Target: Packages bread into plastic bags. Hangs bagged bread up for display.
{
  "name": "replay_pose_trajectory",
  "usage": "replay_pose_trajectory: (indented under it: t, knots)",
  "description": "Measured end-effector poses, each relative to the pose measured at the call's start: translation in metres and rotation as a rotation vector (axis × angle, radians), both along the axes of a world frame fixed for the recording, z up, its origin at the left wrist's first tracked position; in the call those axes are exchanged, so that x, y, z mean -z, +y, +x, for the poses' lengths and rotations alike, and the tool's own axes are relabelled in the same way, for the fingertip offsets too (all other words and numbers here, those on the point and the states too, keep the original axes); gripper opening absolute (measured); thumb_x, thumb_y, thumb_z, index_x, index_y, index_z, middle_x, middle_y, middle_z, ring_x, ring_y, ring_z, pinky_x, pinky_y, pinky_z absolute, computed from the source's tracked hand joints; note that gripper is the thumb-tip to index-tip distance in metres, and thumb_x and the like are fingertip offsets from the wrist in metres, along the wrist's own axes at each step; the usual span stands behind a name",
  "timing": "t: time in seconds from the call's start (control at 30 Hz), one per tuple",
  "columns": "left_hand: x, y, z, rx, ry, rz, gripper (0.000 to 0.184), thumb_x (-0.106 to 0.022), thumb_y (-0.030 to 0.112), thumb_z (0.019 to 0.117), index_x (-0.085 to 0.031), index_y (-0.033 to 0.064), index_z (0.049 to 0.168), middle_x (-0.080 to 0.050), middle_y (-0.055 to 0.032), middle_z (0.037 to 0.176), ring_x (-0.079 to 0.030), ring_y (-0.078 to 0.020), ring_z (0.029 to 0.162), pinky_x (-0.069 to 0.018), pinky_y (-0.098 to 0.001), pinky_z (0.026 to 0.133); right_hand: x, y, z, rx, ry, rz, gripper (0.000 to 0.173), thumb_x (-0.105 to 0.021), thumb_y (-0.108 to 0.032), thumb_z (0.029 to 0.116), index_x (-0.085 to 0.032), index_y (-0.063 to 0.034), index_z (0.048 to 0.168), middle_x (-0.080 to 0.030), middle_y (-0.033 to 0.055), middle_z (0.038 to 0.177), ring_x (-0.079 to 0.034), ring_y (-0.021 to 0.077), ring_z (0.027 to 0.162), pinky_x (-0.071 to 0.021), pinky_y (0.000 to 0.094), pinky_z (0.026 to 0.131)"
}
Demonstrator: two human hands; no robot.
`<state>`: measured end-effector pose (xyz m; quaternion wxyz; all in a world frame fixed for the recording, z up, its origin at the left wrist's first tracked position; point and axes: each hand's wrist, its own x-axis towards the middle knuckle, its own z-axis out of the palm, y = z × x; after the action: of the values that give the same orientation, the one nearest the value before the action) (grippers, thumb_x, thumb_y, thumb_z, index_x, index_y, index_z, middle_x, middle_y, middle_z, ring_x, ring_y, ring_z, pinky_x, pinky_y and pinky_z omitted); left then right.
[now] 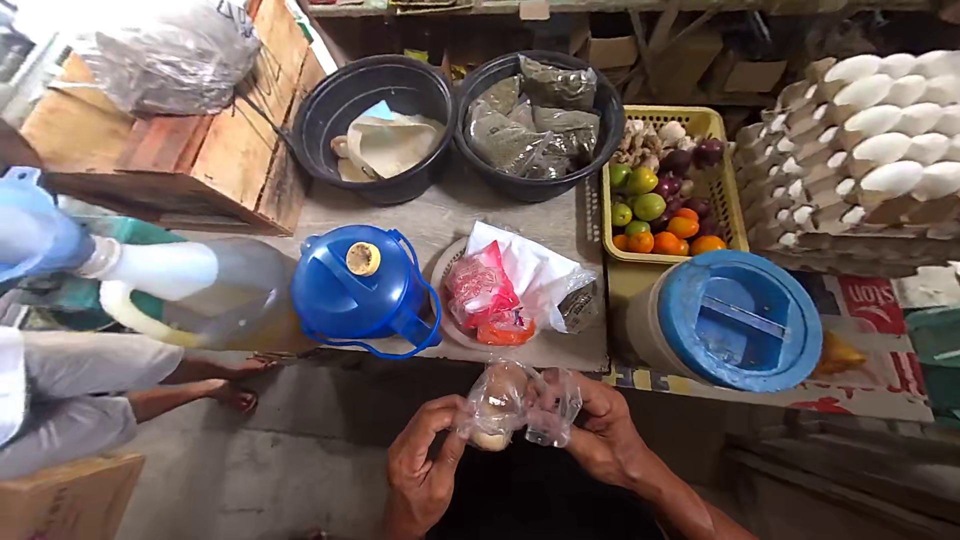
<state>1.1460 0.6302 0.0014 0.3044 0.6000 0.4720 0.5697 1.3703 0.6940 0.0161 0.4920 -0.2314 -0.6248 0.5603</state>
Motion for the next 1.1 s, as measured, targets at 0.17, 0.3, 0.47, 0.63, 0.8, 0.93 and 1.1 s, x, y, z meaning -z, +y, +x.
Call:
replay_pose_trajectory:
  t: [0.17,0.3,0.47,0.63,0.8,0.93,1.1]
  knots:
    - [0.003,-0.021,-0.010,-0.110,-0.008,-0.074,0.012,-0.063,0.024,0.1023,-0.071,0.0183,0.110,-0.072,0.0046,0.114,-0.069,-0.0092,0.109,-0.0581,-0.0247,0.093,0.004,0.010,-0.002,-0.181,-0.154,0.043,0.018,-0.060,-0.010,0.1035,-0.068,0.0059,0.103,-0.072,0.0119,0.099,-0.069,0.0075,0.095,-0.0569,0.0231,0.088]
    - [0.005,-0.037,-0.028,-0.177,0.031,-0.128,0.012,-0.063,0.025,0.1022,-0.070,0.0208,0.110,-0.072,0.0065,0.114,-0.069,-0.0072,0.107,-0.0585,-0.0236,0.091,0.009,0.037,0.016,-0.022,-0.431,0.111,0.026,-0.055,-0.018,0.1062,-0.072,0.0021,0.110,-0.073,0.0116,0.106,-0.070,0.0102,0.096,-0.0591,0.0268,0.088]
    - [0.013,-0.046,-0.041,-0.205,0.043,-0.142,0.012,-0.063,0.022,0.1014,-0.071,0.0197,0.109,-0.072,0.0057,0.114,-0.069,-0.0071,0.108,-0.0582,-0.0240,0.092,0.000,0.076,-0.014,0.199,-0.880,0.381,0.022,-0.059,-0.018,0.1004,-0.078,-0.0110,0.111,-0.070,0.0125,0.095,-0.070,0.0245,0.085,-0.0589,0.0410,0.072]
    - [0.014,-0.042,-0.046,-0.174,0.009,-0.116,0.011,-0.063,0.021,0.1016,-0.071,0.0177,0.108,-0.072,0.0049,0.113,-0.069,-0.0074,0.107,-0.0585,-0.0239,0.092,0.001,0.110,-0.061,0.071,-1.297,0.404,0.027,-0.055,-0.019,0.1023,-0.074,-0.0119,0.120,-0.069,0.0188,0.084,-0.069,0.0382,0.075,-0.0529,0.0532,0.061]
    - [0.020,-0.039,-0.048,-0.114,-0.008,-0.112,0.010,-0.064,0.021,0.1008,-0.070,0.0154,0.106,-0.073,0.0024,0.112,-0.069,-0.0090,0.108,-0.0591,-0.0254,0.092,0.010,0.134,-0.077,-0.049,-1.588,0.247,0.024,-0.057,-0.022,0.1036,-0.070,-0.0037,0.110,-0.071,0.0201,0.087,-0.070,0.0408,0.085,-0.0523,0.0577,0.070]
    - [0.027,-0.035,-0.054,-0.061,-0.026,-0.104,0.010,-0.063,0.018,0.1010,-0.070,0.0135,0.106,-0.073,0.0008,0.112,-0.069,-0.0103,0.109,-0.0589,-0.0269,0.094,0.023,0.131,-0.070,-0.012,-1.521,0.256,0.020,-0.053,-0.011,0.1000,-0.070,-0.0009,0.098,-0.070,0.0211,0.084,-0.070,0.0418,0.083,-0.0514,0.0587,0.067]
    - [0.029,-0.030,-0.061,-0.036,-0.040,-0.096,0.009,-0.063,0.016,0.1004,-0.070,0.0113,0.105,-0.073,-0.0016,0.110,-0.070,-0.0127,0.107,-0.0596,-0.0290,0.093,0.031,0.121,-0.063,0.160,-1.299,0.355,0.016,-0.058,-0.010,0.0967,-0.069,0.0004,0.092,-0.067,0.0187,0.076,-0.070,0.0391,0.071,-0.0527,0.0564,0.059]
